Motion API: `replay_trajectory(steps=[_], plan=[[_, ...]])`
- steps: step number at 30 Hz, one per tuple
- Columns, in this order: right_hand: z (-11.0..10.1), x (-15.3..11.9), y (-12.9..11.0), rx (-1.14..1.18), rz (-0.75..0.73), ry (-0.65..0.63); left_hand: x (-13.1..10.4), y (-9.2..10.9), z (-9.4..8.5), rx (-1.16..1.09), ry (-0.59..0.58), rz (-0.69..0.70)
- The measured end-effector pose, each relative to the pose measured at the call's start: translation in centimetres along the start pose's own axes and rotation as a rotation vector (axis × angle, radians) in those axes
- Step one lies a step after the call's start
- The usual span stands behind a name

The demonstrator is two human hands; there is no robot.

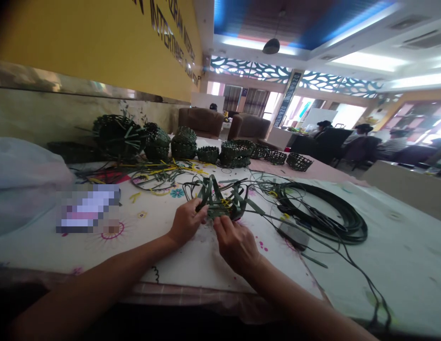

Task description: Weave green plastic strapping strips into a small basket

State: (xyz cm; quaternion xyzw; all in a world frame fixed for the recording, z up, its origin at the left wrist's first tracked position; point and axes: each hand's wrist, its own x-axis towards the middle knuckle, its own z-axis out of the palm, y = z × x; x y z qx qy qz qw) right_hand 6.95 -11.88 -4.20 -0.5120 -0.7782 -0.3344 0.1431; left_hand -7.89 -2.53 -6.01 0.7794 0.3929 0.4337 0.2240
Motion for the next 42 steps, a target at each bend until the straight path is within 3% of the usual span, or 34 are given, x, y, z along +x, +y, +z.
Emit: replay_trajectory(steps=[4, 8, 14, 22, 26, 29, 36, 42], plan=[[0.0, 0.9, -1.3, 0.205, 0.289, 0.018, -0.1, 0.1, 0.1, 0.011, -0.017, 0.02], [0.2, 1.3, -1.6, 0.688, 0.391, 0.178, -0.1, 0.1, 0.1, 0.054, -0.01, 0.042], [-0.5, 1.3, -1.1, 1.255, 0.621, 0.135, 0.0, 0.5, -0.1, 0.048, -0.022, 0.055], [-1.4, 2.1, -1.3, 1.347, 0.695, 0.308, 0.0, 0.5, -0.1, 0.109, -0.031, 0.08], [-1.2, 2.1, -1.2, 1.554, 0.807, 0.471, -0.1, 0.3, -0.1, 0.102, -0.029, 0.099], [-1.2, 1.8, -1.1, 1.681, 0.832, 0.517, -0.1, 0.3, 0.0, 0.093, -0.026, 0.112], [-0.9, 1.3, -1.5, 1.508, 0.847, 0.661, -0.3, 0.1, 0.5, 0.141, -0.019, 0.163], [-0.5, 1.2, -0.7, 1.696, 0.909, 0.706, -0.2, 0.3, 0.5, 0.156, -0.019, 0.175]])
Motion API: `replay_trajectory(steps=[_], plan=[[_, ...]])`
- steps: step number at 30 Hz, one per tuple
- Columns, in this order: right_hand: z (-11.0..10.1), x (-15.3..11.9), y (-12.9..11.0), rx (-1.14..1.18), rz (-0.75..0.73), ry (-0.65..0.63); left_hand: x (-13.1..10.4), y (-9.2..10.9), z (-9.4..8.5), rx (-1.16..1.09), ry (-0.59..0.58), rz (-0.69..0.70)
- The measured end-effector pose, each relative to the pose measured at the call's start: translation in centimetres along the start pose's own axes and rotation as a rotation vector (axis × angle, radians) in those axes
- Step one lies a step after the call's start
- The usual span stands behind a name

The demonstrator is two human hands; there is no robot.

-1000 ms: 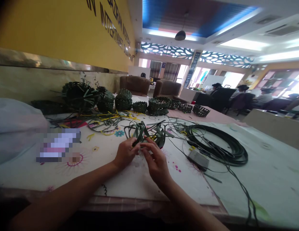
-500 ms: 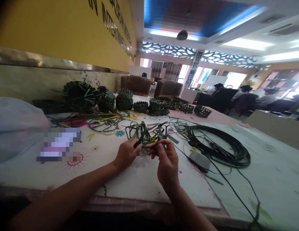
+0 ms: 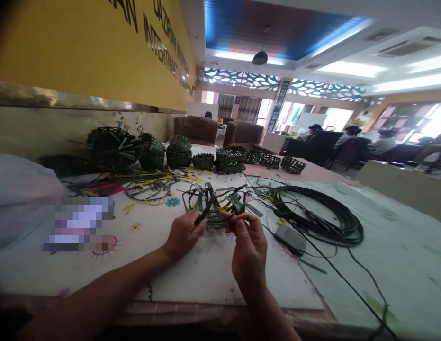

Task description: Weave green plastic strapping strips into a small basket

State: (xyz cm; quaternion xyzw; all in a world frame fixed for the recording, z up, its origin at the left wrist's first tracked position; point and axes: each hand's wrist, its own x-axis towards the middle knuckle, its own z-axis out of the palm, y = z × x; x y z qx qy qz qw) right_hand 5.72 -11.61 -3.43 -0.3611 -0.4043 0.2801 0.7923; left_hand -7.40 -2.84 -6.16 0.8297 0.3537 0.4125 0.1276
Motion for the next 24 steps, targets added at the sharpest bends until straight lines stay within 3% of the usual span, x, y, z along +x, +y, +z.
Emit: replay_trajectory(steps=[4, 7, 16, 24], plan=[[-0.2, -0.2, -0.1, -0.034, -0.043, -0.011, 0.0, 0.0, -0.1, -0.007, -0.003, 0.007], [-0.4, -0.2, 0.0, -0.046, 0.022, -0.052, 0.0, 0.0, 0.0, -0.026, -0.003, 0.001], [-1.2, -0.5, -0.2, -0.009, 0.256, 0.106, -0.1, 0.1, 0.1, -0.009, 0.009, 0.011], [-1.6, -0.8, -0.3, -0.184, 0.211, 0.029, -0.1, 0.0, 0.1, -0.046, -0.017, -0.05]])
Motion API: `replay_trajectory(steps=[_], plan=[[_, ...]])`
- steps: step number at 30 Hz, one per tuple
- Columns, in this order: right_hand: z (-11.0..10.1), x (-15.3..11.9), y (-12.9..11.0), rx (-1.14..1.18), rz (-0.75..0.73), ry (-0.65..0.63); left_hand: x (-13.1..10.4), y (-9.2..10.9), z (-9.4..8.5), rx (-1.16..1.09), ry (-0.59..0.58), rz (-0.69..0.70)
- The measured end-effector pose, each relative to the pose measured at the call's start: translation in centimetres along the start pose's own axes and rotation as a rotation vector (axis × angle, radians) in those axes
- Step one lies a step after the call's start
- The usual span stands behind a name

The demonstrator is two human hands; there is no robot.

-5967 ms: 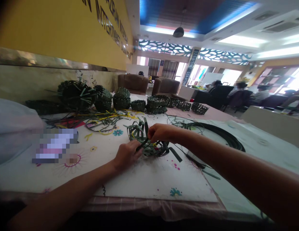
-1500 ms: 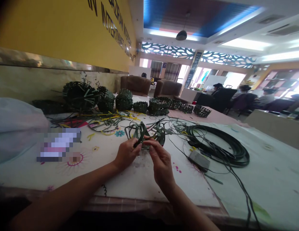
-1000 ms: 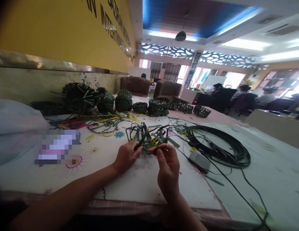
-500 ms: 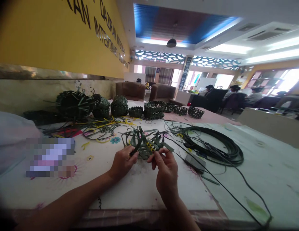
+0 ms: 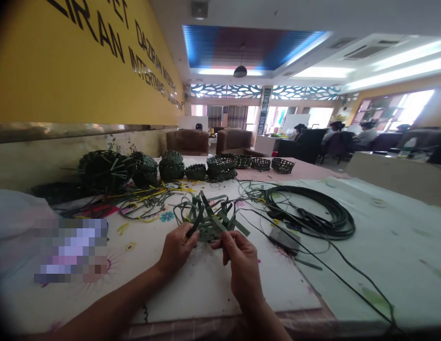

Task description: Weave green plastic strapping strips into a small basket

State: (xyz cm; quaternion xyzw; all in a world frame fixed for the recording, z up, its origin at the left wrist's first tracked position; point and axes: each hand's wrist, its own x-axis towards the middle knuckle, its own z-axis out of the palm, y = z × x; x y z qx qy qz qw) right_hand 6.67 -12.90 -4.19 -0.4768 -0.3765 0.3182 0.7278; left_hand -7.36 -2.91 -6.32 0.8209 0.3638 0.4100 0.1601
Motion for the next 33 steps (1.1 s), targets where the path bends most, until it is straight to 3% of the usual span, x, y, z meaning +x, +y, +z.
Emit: replay_trajectory(steps=[6, 13, 18, 23, 33], plan=[[-0.7, 0.4, -0.6, -0.217, -0.112, -0.005, 0.0, -0.1, 0.1, 0.004, -0.016, -0.016], [-0.5, 0.8, 0.2, -0.023, -0.059, 0.009, 0.2, -0.2, -0.1, 0.001, -0.017, -0.041], [-0.6, 0.9, 0.1, -0.068, -0.104, 0.018, 0.2, -0.5, 0.0, -0.086, -0.008, -0.118], [-0.8, 1.0, 0.0, -0.026, -0.127, -0.088, 0.3, -0.6, 0.0, -0.186, -0.012, -0.187], [-1.1, 1.3, -1.2, -0.04, -0.005, -0.331, 0.3, -1.0, -0.2, -0.287, -0.012, -0.229]])
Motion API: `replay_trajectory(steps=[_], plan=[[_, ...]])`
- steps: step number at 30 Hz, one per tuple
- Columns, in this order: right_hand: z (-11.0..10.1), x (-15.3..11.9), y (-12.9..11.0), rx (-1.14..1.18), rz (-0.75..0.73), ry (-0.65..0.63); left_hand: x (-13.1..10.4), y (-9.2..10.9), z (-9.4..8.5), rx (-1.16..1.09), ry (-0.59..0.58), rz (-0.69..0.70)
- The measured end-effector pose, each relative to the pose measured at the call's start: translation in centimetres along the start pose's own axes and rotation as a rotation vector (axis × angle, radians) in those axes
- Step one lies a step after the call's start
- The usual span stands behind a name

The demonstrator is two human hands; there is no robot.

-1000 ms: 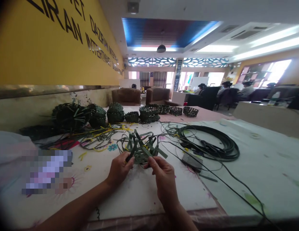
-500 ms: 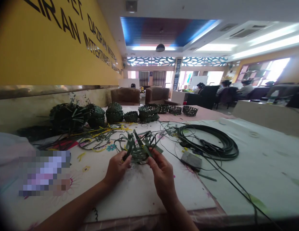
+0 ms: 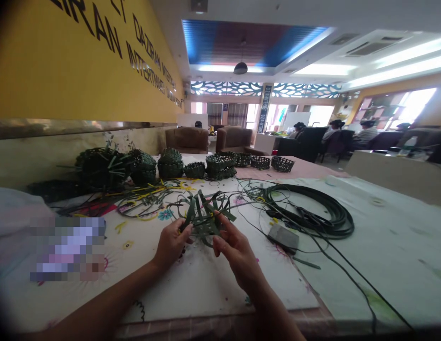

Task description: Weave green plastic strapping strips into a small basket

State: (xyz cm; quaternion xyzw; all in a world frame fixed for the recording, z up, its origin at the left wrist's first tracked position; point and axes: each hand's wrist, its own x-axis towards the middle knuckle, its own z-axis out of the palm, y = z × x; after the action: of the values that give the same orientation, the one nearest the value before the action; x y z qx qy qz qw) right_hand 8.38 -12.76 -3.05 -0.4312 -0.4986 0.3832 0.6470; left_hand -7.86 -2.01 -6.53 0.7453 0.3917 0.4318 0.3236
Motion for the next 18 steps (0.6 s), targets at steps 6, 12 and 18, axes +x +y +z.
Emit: replay_trajectory(steps=[6, 12, 18], plan=[[-0.6, 0.5, 0.3, -0.005, 0.003, 0.002, -0.3, 0.4, 0.0, 0.119, -0.03, 0.124], [-0.4, 0.5, 0.1, -0.254, -0.14, 0.193, -0.2, 0.9, 0.0, 0.186, -0.031, 0.179], [0.4, -0.8, 0.2, -0.48, -0.238, 0.36, -0.1, 0.6, -0.3, 0.028, 0.011, 0.051]])
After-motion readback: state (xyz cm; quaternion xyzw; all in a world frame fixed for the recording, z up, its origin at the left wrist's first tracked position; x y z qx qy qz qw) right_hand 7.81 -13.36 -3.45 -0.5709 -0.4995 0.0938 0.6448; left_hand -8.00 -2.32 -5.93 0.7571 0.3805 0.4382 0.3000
